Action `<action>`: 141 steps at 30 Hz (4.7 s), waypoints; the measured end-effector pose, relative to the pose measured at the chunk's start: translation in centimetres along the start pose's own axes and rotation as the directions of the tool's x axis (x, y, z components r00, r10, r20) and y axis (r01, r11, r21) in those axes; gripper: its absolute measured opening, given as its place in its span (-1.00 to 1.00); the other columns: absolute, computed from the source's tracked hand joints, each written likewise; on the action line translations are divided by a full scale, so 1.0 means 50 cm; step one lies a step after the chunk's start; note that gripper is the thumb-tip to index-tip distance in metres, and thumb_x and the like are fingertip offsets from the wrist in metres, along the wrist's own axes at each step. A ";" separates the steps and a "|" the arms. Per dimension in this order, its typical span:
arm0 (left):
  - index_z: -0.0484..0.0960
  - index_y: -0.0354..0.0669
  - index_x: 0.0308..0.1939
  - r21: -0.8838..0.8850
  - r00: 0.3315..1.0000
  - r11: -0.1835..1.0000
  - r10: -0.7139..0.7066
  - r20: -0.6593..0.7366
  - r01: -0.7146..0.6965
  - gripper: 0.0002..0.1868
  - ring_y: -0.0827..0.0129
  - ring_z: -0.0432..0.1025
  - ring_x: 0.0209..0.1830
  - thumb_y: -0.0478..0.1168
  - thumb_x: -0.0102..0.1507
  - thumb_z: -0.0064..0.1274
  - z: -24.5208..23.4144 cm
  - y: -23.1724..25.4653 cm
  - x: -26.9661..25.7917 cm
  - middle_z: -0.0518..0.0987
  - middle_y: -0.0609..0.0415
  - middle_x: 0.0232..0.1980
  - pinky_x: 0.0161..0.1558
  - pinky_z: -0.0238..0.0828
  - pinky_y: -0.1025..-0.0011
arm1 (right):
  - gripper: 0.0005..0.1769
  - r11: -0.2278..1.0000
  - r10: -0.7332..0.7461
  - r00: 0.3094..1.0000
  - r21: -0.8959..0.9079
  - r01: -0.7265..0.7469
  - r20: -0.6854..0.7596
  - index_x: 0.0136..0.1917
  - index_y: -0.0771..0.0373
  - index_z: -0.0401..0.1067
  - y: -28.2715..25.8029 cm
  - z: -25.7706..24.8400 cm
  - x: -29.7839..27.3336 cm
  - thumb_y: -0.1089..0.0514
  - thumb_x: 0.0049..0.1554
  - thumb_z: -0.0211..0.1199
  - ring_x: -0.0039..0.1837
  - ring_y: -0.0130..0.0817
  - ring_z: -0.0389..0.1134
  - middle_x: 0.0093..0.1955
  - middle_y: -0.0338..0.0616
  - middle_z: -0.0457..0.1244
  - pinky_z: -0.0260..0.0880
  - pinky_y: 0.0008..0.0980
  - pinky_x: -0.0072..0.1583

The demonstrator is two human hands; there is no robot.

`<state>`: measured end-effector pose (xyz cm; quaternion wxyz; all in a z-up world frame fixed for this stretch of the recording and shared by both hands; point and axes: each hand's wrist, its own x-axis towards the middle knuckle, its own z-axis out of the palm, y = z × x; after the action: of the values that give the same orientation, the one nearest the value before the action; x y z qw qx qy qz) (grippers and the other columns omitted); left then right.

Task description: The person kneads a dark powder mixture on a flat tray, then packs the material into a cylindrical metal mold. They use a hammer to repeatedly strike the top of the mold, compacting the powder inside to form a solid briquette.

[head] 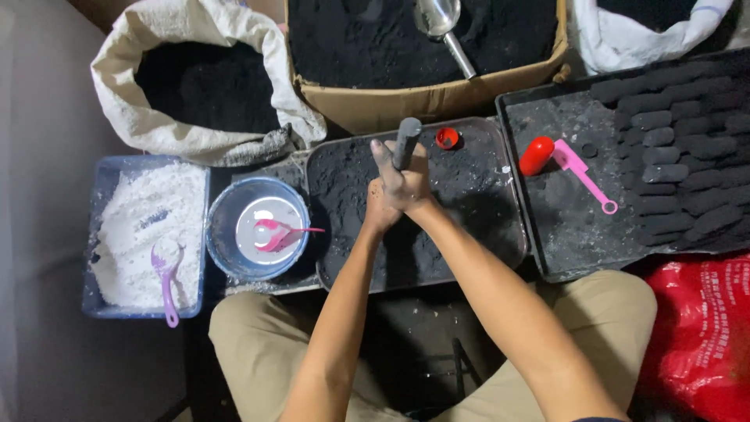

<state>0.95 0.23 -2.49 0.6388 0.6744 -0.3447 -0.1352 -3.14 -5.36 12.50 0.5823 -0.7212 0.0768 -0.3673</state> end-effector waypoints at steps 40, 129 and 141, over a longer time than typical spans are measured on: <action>0.20 -0.18 -0.84 -0.073 0.997 0.996 -0.059 -0.047 0.056 -0.74 0.61 0.07 -0.68 -0.26 -0.07 -0.15 0.006 0.055 0.011 0.15 0.09 -0.85 -0.62 0.00 0.59 | -0.48 0.999 0.024 1.000 0.026 -0.024 -0.003 -0.71 0.10 0.05 0.034 0.028 0.025 0.09 0.05 -0.05 -0.67 -0.55 -0.07 -0.77 -0.30 -0.05 -0.16 -0.66 -0.50; 0.40 -0.33 -0.66 -0.058 0.992 0.996 -0.069 -0.107 0.063 -0.89 0.32 0.28 -0.61 -0.31 -0.16 -0.09 0.015 0.019 0.004 0.33 -0.18 -0.69 -0.46 0.25 0.39 | -0.47 0.991 0.039 0.984 0.135 -0.015 -0.175 -0.70 0.14 0.01 -0.045 0.022 0.025 0.11 0.07 -0.03 -0.67 -0.58 -0.13 -0.76 -0.30 -0.16 -0.13 -0.63 -0.51; 0.32 -0.28 -0.81 -0.183 0.992 0.982 -0.064 -0.106 0.044 -0.76 0.56 0.09 -0.67 -0.30 -0.07 -0.04 0.013 -0.003 -0.006 0.29 -0.01 -0.84 -0.62 0.10 0.56 | -0.46 0.999 0.050 0.998 0.007 -0.051 0.047 -0.74 0.14 0.06 0.027 0.016 -0.011 0.11 0.04 -0.01 -0.65 -0.49 -0.01 -0.76 -0.26 -0.03 -0.03 -0.62 -0.47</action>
<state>0.40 -0.08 -2.82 0.7115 0.6295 -0.2766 -0.1453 -2.61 -4.87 11.02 0.5959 -0.7251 0.0799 -0.3358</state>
